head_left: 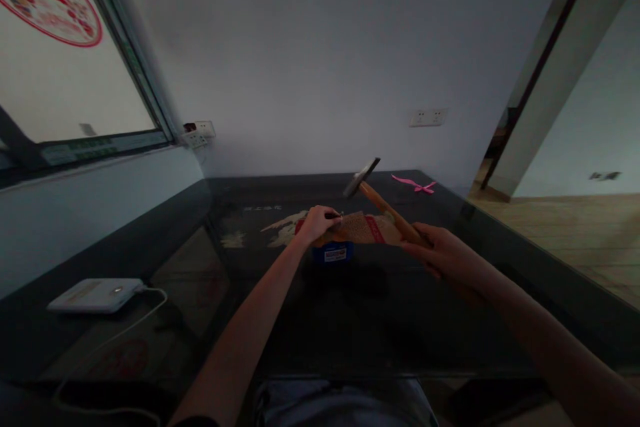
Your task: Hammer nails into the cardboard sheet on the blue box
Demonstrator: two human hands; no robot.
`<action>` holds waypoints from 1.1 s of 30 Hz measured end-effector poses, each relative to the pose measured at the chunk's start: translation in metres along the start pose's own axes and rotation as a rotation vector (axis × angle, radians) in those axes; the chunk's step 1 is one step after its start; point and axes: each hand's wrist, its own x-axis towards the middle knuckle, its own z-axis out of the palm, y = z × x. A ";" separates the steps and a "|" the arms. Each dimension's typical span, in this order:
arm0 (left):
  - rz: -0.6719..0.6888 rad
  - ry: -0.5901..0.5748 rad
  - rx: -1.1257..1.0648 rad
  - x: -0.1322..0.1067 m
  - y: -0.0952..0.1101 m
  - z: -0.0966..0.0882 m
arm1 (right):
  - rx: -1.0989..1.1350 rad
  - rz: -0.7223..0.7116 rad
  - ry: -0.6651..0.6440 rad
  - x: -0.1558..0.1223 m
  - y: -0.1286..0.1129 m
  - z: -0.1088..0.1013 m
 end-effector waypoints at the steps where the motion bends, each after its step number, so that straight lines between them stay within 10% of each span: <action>1: 0.006 0.003 -0.025 0.000 0.001 0.000 | 0.057 -0.005 0.020 -0.003 0.003 0.004; 13: 0.175 0.176 -0.241 -0.001 -0.014 -0.013 | 0.622 -0.151 0.119 -0.018 0.032 0.048; 20: 0.056 0.526 -0.048 -0.066 -0.011 -0.046 | 0.639 -0.065 0.181 -0.035 0.034 0.034; 26: -0.010 -0.171 0.039 -0.129 -0.032 -0.037 | 0.469 -0.041 0.115 -0.048 0.025 0.016; 33: -0.224 -0.044 -0.064 -0.117 -0.059 -0.008 | 0.294 0.047 0.078 -0.056 0.024 0.018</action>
